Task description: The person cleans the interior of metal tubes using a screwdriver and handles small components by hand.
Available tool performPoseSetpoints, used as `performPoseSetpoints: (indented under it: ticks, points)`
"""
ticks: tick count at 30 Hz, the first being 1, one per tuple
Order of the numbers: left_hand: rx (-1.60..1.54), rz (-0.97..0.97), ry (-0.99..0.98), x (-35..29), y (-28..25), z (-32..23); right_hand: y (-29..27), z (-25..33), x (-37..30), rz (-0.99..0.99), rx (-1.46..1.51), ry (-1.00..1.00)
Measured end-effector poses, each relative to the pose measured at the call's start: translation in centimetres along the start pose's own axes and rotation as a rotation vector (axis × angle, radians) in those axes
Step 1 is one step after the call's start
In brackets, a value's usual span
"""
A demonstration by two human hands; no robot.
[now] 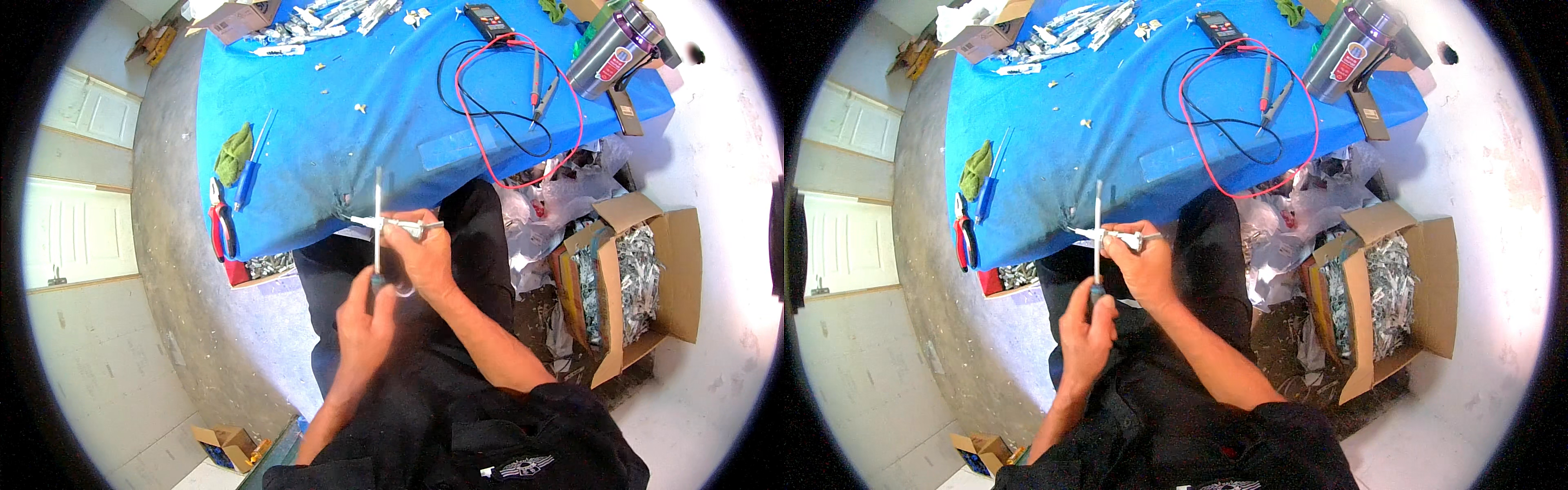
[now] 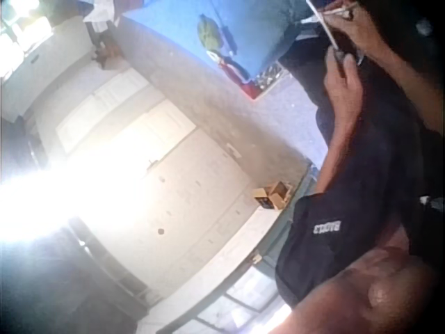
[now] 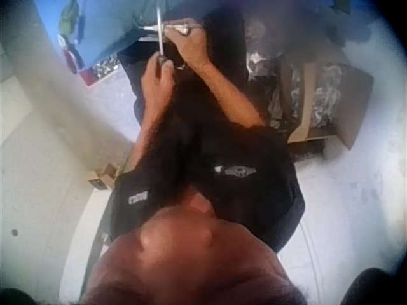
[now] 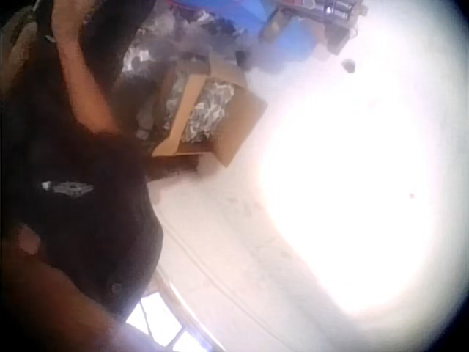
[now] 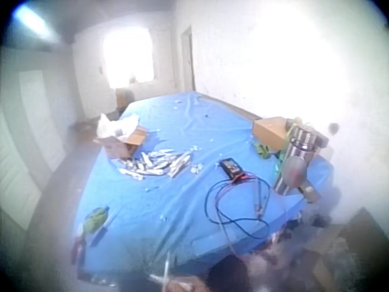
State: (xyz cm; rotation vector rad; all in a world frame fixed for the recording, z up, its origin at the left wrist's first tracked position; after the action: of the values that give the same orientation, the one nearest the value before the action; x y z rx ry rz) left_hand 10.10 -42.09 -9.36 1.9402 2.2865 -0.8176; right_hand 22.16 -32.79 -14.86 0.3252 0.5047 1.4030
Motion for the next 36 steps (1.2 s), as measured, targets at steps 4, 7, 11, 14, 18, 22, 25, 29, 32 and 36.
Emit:
performPoseSetpoints:
  ticks: [4,7,11,14,18,22,25,29,32,36]
  points:
    - [0.171,-0.013,0.114,-1.1,-1.5,-1.8,-0.7,0.3,0.7,-0.077,0.114,0.014]
    - [0.178,-0.019,0.104,-2.5,-2.4,-0.7,-0.7,1.1,1.0,-0.115,0.172,0.043]
    - [0.221,0.037,0.047,-3.4,-3.0,0.8,-0.7,0.9,1.4,-0.142,0.204,0.044]
    - [0.2,0.049,0.029,-3.5,-2.9,1.1,-0.6,0.8,1.5,-0.156,0.21,0.043]
    - [0.185,0.092,-0.035,-3.4,-2.7,0.0,-1.1,-0.1,1.6,-0.124,0.169,0.062]
    - [0.162,0.092,0.009,-3.3,-2.6,0.9,-0.7,0.5,1.4,-0.134,0.175,0.03]
    - [0.124,0.096,-0.025,-3.4,-2.4,0.5,-0.6,0.5,1.4,-0.123,0.171,0.015]
    - [0.045,0.127,-0.09,-3.2,-2.0,1.7,-0.6,0.5,1.4,-0.113,0.146,-0.006]
    - [0.008,0.148,-0.135,-3.2,-1.4,1.2,-0.6,0.5,1.3,-0.093,0.125,-0.01]
    - [-0.111,0.228,-0.271,-3.4,-2.1,0.3,-1.1,0.9,1.9,-0.035,0.097,-0.043]
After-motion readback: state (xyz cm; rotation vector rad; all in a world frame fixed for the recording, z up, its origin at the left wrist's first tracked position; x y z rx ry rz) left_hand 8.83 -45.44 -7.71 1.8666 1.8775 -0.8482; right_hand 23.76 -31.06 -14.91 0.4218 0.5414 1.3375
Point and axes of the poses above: each hand's wrist, its own x-axis towards the middle knuckle, its own y-axis out of the palm, z = x × y, the point moved 5 cm from there along x, towards the middle knuckle, and after that the axes turned 8 degrees about -y, right-handed, at the moved point
